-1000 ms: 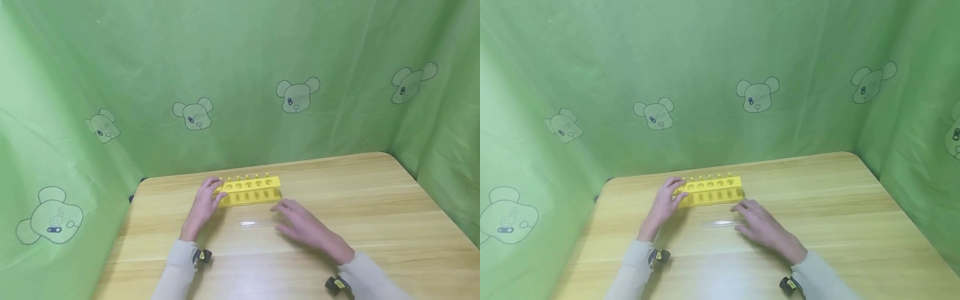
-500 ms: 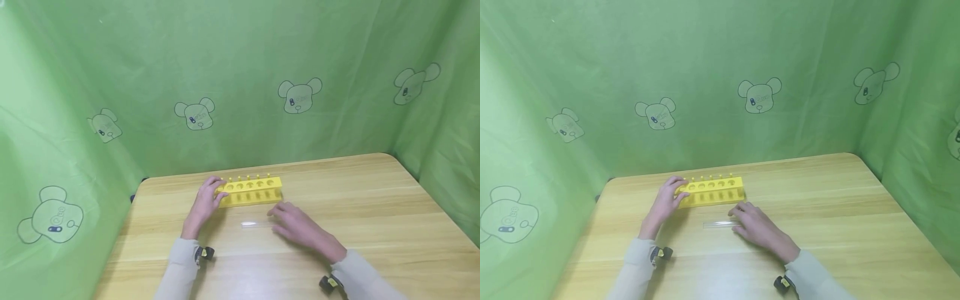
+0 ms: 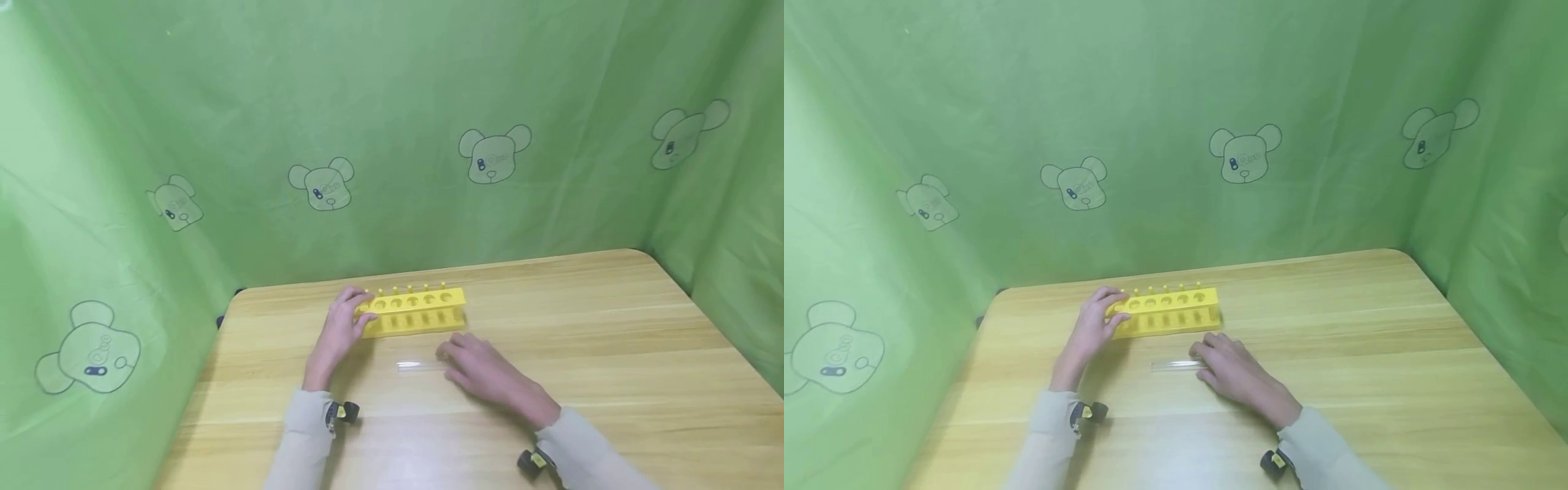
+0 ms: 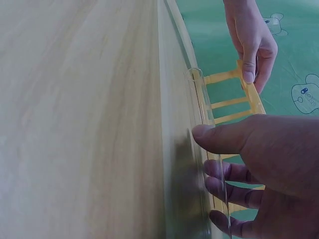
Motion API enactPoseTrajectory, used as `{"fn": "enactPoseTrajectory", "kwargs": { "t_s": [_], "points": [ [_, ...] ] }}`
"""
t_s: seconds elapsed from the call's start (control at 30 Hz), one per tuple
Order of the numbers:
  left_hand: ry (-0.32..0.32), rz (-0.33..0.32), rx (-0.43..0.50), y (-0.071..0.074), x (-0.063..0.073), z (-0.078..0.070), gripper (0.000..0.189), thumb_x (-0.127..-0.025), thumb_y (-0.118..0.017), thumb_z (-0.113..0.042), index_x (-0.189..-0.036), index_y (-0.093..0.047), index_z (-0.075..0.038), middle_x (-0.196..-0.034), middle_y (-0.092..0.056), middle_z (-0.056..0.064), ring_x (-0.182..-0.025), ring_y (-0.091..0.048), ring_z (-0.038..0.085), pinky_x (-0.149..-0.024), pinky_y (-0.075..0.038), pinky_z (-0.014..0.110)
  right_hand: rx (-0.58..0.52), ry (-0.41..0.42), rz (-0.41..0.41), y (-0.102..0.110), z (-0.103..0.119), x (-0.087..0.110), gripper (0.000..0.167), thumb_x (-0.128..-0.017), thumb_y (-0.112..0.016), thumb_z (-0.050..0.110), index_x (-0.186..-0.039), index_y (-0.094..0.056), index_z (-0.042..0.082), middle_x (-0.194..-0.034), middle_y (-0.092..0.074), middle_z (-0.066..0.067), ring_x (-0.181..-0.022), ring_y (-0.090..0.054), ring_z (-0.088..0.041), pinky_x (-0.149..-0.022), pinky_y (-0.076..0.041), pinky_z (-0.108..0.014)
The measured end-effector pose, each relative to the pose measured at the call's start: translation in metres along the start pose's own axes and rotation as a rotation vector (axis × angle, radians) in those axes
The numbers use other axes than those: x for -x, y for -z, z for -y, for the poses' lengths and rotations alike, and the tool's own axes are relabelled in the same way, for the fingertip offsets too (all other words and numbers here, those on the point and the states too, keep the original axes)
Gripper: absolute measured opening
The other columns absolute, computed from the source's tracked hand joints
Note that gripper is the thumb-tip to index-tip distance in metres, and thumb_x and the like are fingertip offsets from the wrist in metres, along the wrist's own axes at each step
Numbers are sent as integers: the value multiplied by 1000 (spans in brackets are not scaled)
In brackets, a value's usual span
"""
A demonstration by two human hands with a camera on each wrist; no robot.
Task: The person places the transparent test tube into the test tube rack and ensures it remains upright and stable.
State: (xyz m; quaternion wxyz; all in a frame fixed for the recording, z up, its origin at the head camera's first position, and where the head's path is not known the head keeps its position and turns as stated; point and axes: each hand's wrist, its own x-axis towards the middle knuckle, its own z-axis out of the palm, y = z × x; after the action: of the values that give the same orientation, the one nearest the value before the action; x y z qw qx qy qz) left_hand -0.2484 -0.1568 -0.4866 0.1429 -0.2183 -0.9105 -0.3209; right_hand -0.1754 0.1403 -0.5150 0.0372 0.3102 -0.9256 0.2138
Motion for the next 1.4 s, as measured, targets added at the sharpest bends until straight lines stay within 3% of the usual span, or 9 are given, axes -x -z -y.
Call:
{"fn": "enactPoseTrajectory", "kwargs": {
  "t_s": [0.5,0.77,0.87,1.1,1.4],
  "points": [
    [31,-13,51,-1,4,3,42,-85,-82,-8,-125,-69,1,-125,-64,12,-119,-60,28,-108,-50,36,-13,8,-19,-8,2,-2,21,-94,-73,12,-114,-72,10,-99,-61,4,-88,-56,-12,-78,-56,-32],
    [33,-21,83,-2,5,5,42,-84,-83,-6,-123,-70,0,-126,-65,12,-120,-61,29,-109,-49,38,-67,-53,-43,6,1,5,24,-96,-71,12,-120,-69,10,-120,-66,-4,-113,-62,-22,-101,-55,-43],
    [45,-14,98,-2,5,7,42,-84,-82,-5,-124,-70,0,-127,-64,13,-121,-60,29,-110,-48,39,-72,-67,-63,15,-2,8,25,-97,-69,11,-122,-68,9,-124,-66,-6,-117,-62,-26,-104,-53,-47],
    [46,-9,115,-2,3,8,41,-84,-82,-3,-123,-70,0,-128,-63,15,-121,-60,30,-111,-48,39,-85,-91,-104,38,-10,13,28,-97,-68,9,-125,-66,7,-114,-67,-7,-104,-64,-22,-92,-58,-44],
    [60,14,150,-2,0,5,41,-86,-79,-3,-125,-68,3,-132,-62,18,-126,-58,31,-114,-45,42,-160,-136,-162,52,-24,15,28,-100,-66,9,-128,-64,6,-116,-67,-7,-101,-64,-21,-87,-60,-42]
  ]
}}
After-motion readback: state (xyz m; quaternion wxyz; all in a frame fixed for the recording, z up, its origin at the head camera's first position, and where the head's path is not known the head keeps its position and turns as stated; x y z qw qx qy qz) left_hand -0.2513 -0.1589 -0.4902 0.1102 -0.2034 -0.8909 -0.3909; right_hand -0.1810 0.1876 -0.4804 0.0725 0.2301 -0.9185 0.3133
